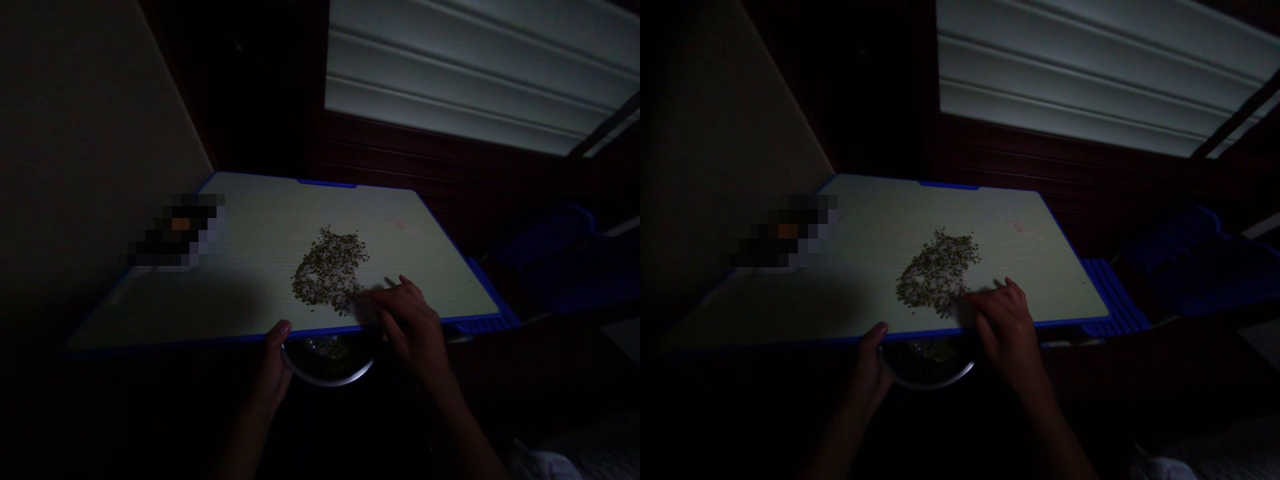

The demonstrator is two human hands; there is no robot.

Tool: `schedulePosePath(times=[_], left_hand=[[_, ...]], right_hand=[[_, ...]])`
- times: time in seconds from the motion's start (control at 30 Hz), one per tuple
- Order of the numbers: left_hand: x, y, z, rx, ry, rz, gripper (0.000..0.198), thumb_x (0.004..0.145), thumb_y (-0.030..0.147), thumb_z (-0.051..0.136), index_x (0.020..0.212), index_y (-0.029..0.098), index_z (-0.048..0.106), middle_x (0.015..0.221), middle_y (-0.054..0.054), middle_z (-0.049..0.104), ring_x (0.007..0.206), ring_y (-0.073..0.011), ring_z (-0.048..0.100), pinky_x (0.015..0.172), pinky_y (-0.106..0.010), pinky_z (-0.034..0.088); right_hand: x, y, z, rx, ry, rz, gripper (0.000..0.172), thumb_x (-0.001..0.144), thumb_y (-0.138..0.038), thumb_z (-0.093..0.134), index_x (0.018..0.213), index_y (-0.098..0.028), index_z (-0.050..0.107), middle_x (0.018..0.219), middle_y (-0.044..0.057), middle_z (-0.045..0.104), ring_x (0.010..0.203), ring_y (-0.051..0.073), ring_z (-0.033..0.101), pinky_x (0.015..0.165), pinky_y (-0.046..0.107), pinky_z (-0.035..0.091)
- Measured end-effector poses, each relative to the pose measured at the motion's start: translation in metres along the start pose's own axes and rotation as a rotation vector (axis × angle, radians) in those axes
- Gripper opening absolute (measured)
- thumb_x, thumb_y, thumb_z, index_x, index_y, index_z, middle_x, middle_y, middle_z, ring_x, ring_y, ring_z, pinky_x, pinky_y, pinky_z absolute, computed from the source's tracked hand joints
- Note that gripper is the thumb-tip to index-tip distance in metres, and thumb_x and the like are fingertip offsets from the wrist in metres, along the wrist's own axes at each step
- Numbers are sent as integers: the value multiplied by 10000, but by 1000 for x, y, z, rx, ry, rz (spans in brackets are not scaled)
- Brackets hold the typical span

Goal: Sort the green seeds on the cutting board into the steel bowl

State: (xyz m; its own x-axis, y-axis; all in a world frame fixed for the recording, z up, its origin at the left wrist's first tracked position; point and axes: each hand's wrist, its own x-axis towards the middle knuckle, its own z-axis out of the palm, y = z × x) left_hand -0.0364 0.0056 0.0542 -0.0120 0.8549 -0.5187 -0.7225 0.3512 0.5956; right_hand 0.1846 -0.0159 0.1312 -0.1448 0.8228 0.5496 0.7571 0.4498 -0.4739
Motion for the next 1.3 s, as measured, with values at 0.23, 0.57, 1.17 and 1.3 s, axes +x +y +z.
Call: schedulePosePath(times=[0.23,0.57,1.17,1.3], left_hand=[[1,-2,-2,-5,-31,23,369,833,345,668,1146,150,658,1147,-72,725,1264,-240,566,1135,-355,416],[2,-3,-5,-3,-59,6,396,767,401,726,1067,144,702,1052,-74,749,1270,-266,559,1131,-362,420],[-13,6,0,95,-5,1,461,806,397,723,1210,190,642,1176,-75,712,1230,-261,588,1061,-365,493],[-21,12,3,117,-45,-65,452,812,437,709,1164,155,673,1102,-92,732,1139,-261,643,1006,-345,527]], right_hand=[[2,-3,4,35,-5,-20,245,919,-184,580,1130,-274,667,1037,7,751,935,183,666,1141,531,352],[2,-5,4,148,-40,-55,261,918,-152,569,1113,-288,676,1046,3,755,940,175,668,1145,542,338],[-49,-38,3,267,-289,85,262,949,-112,467,1145,-244,581,1070,44,669,1001,160,633,858,301,532],[-41,-55,26,222,-458,171,185,931,-104,481,1032,-207,598,987,24,672,930,154,655,819,296,544]])
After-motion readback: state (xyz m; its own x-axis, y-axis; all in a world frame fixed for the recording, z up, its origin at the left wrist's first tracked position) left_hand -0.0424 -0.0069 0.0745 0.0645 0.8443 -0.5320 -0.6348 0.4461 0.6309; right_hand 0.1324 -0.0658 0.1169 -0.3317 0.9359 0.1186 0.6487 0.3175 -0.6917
